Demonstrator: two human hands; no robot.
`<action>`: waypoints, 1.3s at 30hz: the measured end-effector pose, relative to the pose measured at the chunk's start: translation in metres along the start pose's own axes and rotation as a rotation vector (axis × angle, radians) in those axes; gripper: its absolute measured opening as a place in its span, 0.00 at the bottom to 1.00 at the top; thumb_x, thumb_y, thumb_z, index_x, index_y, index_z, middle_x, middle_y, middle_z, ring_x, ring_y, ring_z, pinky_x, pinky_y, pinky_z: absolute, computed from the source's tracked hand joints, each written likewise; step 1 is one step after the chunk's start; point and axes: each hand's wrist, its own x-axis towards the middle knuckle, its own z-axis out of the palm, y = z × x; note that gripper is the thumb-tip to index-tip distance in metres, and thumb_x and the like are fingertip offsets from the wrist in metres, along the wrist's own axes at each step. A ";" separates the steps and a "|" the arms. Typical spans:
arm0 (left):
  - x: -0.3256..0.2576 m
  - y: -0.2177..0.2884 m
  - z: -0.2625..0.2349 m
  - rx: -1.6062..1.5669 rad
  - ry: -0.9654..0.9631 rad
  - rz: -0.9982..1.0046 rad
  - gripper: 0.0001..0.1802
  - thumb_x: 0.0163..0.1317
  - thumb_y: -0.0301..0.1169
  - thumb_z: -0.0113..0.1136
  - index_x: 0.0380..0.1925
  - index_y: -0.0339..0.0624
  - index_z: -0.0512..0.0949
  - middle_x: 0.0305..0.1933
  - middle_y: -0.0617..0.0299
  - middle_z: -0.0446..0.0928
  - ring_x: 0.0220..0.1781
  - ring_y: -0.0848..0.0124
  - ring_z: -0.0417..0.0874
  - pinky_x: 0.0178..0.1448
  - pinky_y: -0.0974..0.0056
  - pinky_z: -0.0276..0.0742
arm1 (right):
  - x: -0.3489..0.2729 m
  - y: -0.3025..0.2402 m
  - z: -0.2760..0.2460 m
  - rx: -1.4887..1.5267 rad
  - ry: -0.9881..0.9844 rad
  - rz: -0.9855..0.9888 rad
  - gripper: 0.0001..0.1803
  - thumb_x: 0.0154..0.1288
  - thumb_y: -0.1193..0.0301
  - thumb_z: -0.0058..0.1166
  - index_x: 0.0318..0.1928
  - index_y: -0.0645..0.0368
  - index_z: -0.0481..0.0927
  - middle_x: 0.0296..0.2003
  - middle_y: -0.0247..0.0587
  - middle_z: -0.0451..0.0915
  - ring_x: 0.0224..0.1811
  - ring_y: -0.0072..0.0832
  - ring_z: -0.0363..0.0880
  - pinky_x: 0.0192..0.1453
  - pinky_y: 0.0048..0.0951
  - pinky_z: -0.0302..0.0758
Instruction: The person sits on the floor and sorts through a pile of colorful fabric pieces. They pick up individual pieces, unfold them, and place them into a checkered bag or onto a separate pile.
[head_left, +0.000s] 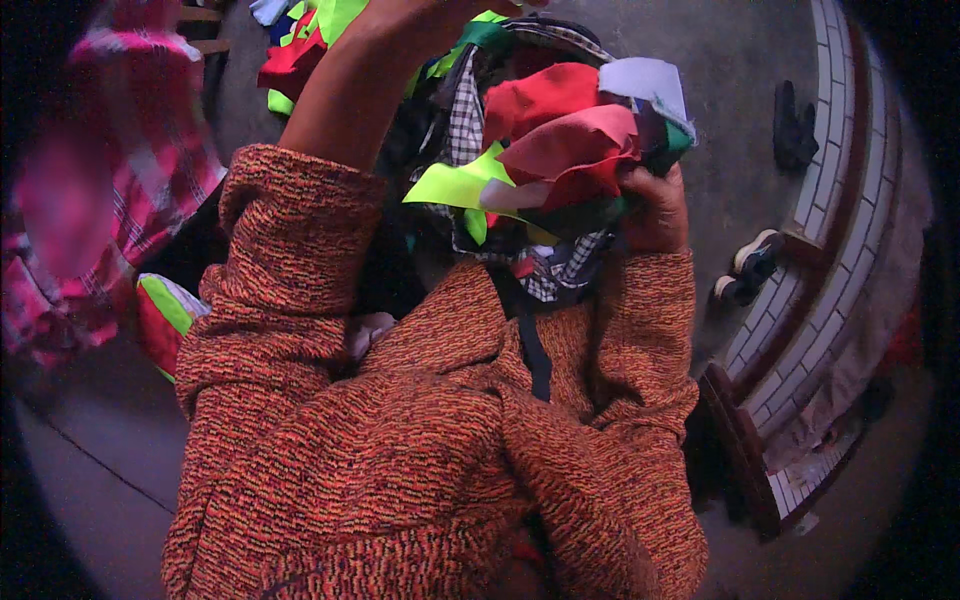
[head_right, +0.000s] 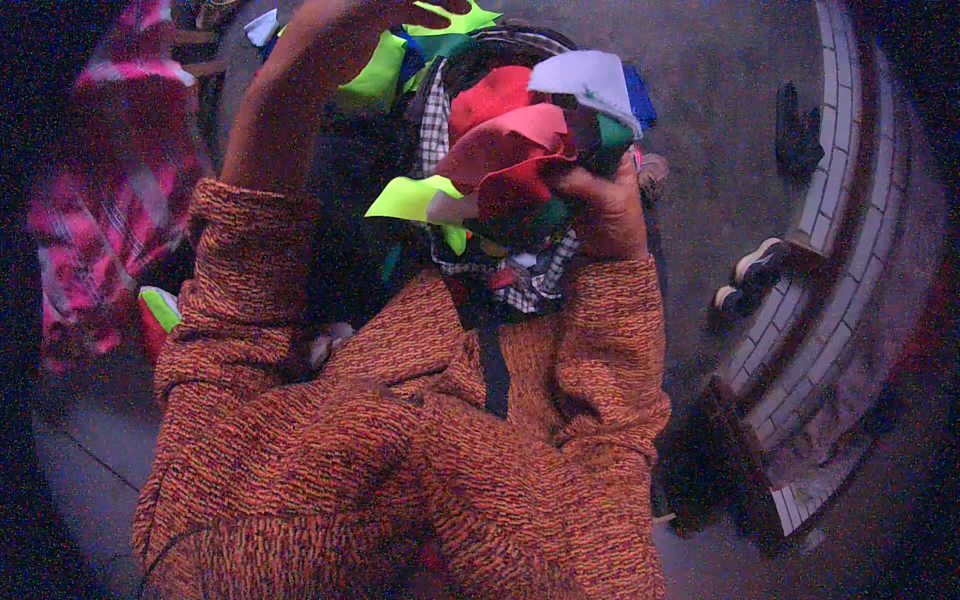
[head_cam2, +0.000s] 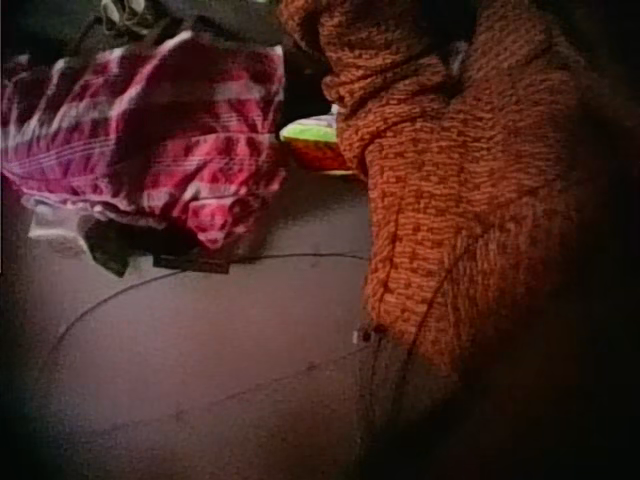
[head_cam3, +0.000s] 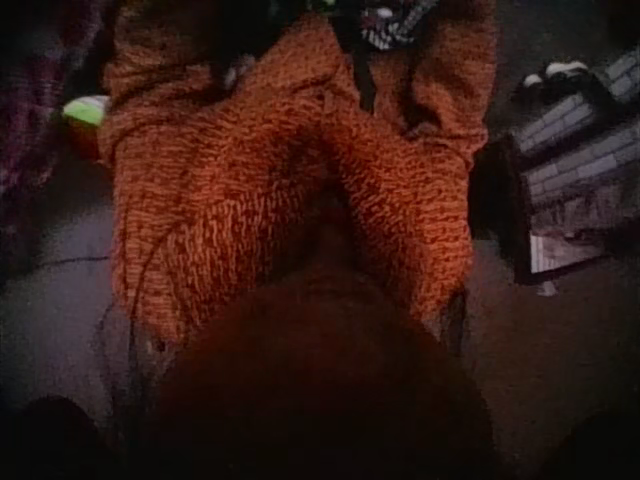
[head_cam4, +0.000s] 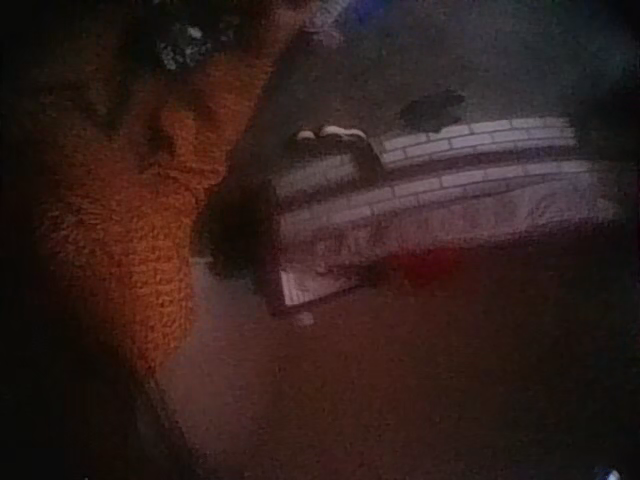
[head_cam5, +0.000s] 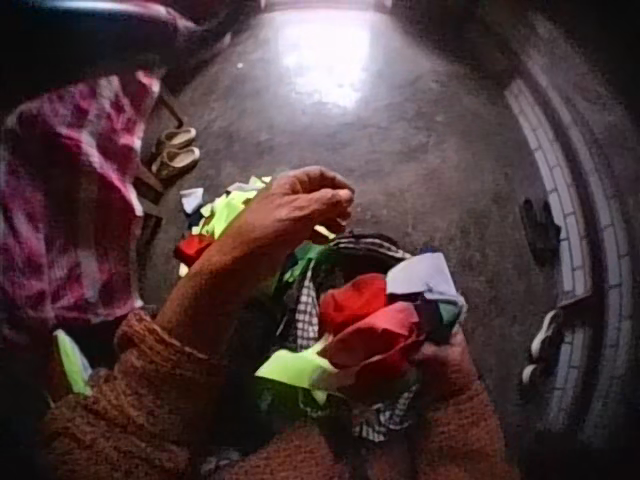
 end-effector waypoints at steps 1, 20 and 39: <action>0.000 0.002 0.001 -0.006 -0.013 -0.010 0.17 0.62 0.39 0.55 0.43 0.37 0.73 0.36 0.63 0.74 0.37 0.74 0.74 0.42 0.70 0.72 | 0.000 -0.004 0.003 0.029 -0.022 -0.005 0.29 0.48 0.81 0.54 0.55 0.62 0.68 0.47 0.41 0.76 0.47 0.34 0.77 0.55 0.36 0.74; -0.010 -0.036 0.023 0.162 -0.465 -0.122 0.22 0.56 0.41 0.63 0.44 0.36 0.76 0.34 0.63 0.78 0.34 0.75 0.78 0.39 0.69 0.75 | 0.020 0.004 -0.024 0.487 -0.098 0.050 0.22 0.61 0.68 0.48 0.54 0.65 0.70 0.49 0.47 0.76 0.50 0.38 0.75 0.59 0.38 0.71; -0.009 -0.011 0.016 -0.432 -0.029 -0.286 0.22 0.67 0.42 0.48 0.49 0.34 0.70 0.38 0.54 0.78 0.32 0.66 0.80 0.36 0.64 0.77 | 0.039 -0.012 0.003 -0.328 0.326 -0.142 0.21 0.67 0.60 0.44 0.51 0.65 0.73 0.45 0.43 0.77 0.47 0.31 0.75 0.54 0.30 0.69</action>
